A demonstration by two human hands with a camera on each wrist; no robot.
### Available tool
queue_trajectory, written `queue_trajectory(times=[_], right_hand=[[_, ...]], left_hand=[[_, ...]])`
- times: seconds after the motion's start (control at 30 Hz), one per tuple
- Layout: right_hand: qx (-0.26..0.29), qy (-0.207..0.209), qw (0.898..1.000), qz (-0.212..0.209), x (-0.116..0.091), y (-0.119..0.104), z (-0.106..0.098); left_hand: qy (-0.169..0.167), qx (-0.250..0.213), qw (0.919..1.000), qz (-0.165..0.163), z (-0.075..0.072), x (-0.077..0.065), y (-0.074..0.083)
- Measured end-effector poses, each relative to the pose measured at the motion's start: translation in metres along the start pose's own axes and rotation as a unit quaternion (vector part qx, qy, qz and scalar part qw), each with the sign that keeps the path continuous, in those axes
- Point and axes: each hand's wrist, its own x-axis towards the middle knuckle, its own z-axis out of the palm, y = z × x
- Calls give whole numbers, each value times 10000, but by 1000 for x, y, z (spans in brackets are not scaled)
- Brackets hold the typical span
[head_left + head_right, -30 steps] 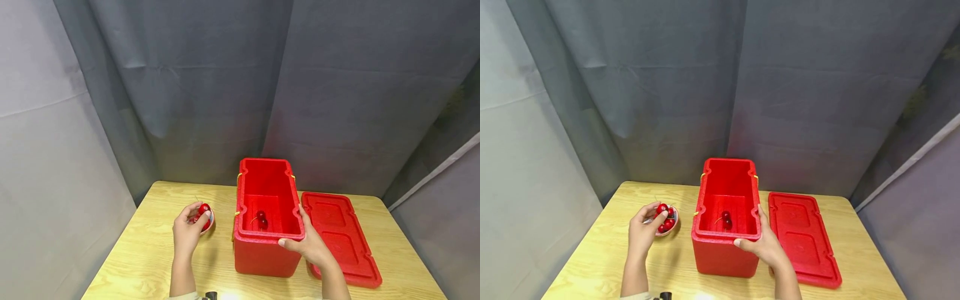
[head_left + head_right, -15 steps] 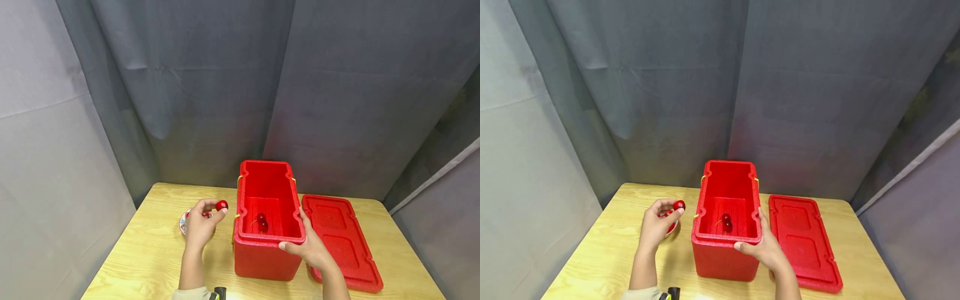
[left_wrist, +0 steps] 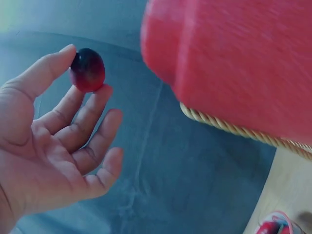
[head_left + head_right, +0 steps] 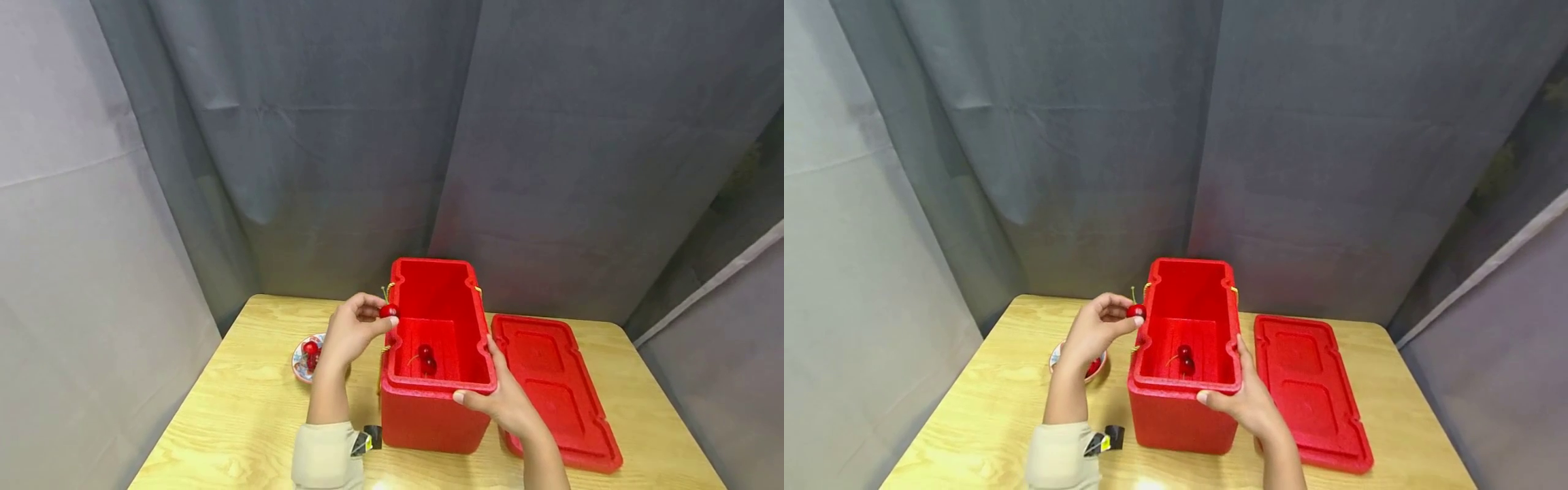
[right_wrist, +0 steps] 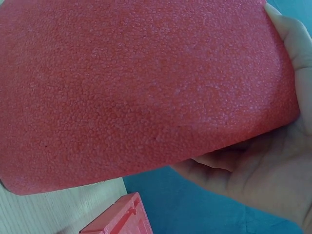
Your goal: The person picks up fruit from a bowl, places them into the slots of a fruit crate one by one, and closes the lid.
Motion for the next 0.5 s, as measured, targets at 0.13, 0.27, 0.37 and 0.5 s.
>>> queue_trajectory(times=[0.13, 0.27, 0.37, 0.5], right_hand=[[39, -3, 10000, -23, 3, -2, 0], [93, -10, 10000, -21, 3, -1, 0], [103, -38, 9999, -31, 2, -1, -1], [119, -43, 9999, -75, 2, -2, -1]], left_hand=[[-260, 299, 9992, 31, 4, 12, 11], [-543, 426, 9976, 2, 8, 19, 19], [-723, 393, 9965, -109, 11, 24, 23], [-890, 274, 9954, -246, 14, 31, 29]])
